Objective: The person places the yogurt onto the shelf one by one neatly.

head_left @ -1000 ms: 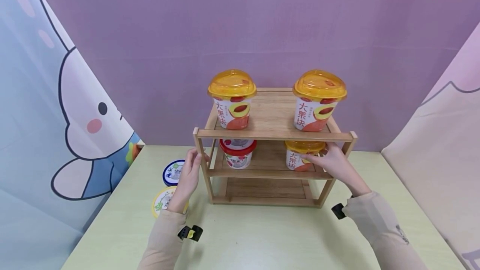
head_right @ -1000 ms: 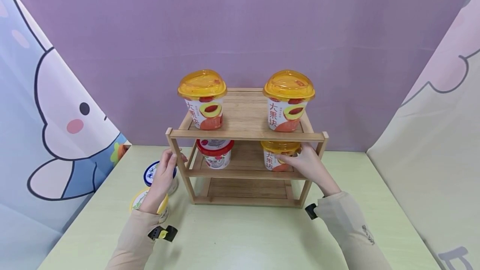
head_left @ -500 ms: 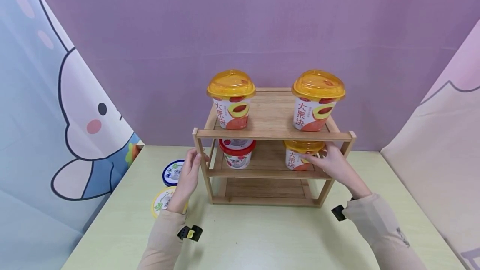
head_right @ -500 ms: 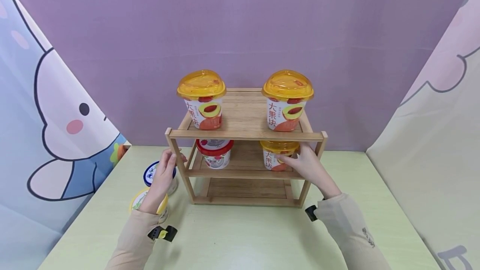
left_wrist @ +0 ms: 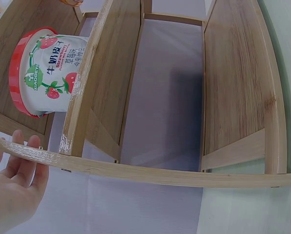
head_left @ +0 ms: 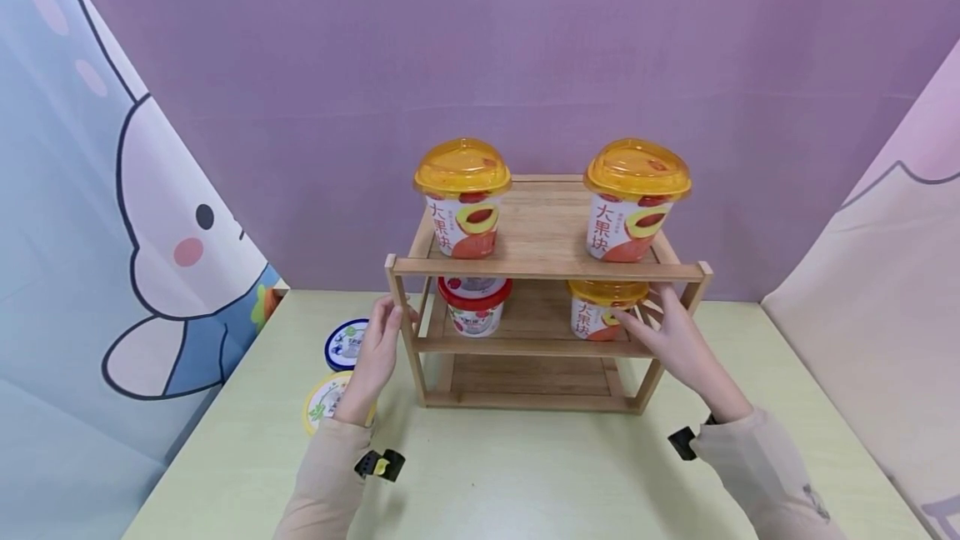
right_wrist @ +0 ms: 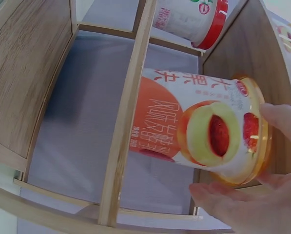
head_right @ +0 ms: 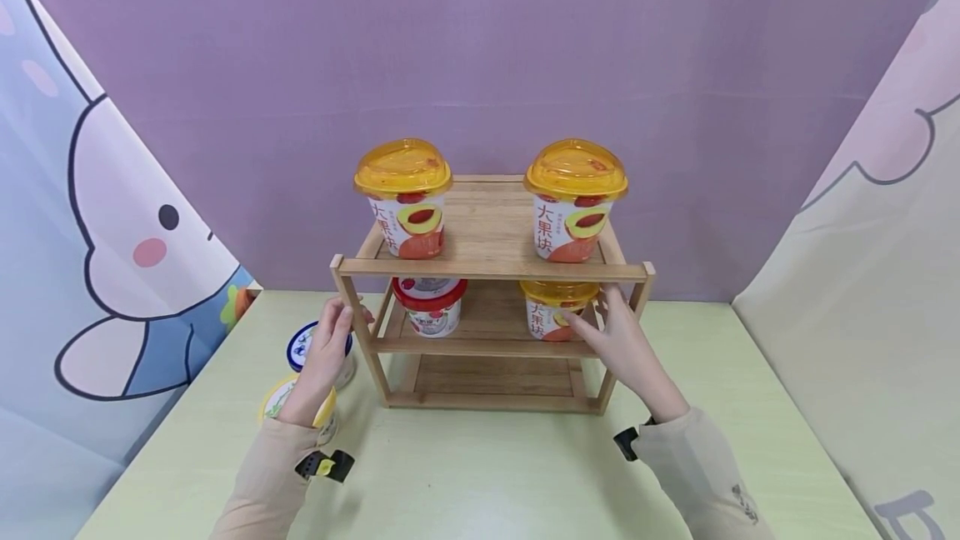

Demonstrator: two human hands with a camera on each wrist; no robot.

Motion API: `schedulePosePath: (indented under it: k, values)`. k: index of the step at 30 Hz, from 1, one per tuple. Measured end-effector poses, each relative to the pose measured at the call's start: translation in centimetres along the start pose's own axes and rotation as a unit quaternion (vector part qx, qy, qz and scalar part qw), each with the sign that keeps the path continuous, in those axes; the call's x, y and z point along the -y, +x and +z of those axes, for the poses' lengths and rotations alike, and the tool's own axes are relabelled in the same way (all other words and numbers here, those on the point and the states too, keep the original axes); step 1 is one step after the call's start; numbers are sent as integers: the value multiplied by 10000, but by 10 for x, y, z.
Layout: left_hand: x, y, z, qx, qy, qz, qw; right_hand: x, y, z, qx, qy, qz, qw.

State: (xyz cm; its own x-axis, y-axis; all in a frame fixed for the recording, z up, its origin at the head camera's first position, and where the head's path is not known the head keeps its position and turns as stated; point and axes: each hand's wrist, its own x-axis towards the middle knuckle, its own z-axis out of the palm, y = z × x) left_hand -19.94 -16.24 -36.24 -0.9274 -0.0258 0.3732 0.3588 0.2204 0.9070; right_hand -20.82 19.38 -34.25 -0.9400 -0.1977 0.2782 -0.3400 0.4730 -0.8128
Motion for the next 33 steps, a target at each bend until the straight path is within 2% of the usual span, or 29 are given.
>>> schedulePosePath:
  k: [9,15,22,25,31,33]
  values:
    - [8,1,-1,42,-107,72,9999,6,-15,3,-530,-458,-245,9972]
    - [26,5,-2,61,-142,73,9999,12,-31,2,-808,-685,-300,9939]
    - [34,5,-3,43,-70,177,9998,10,-47,-4,-1445,-804,-915,9820]
    - [33,5,-3,57,-76,158,9998,7,-52,-7,-1679,-634,-1120,9774]
    - [8,1,0,-9,-29,97,9999,-5,-56,-16,-2072,-325,-1211,9702]
    - [6,1,0,-26,-13,86,10000,-9,-56,-19,-2174,-68,-1150,9693]
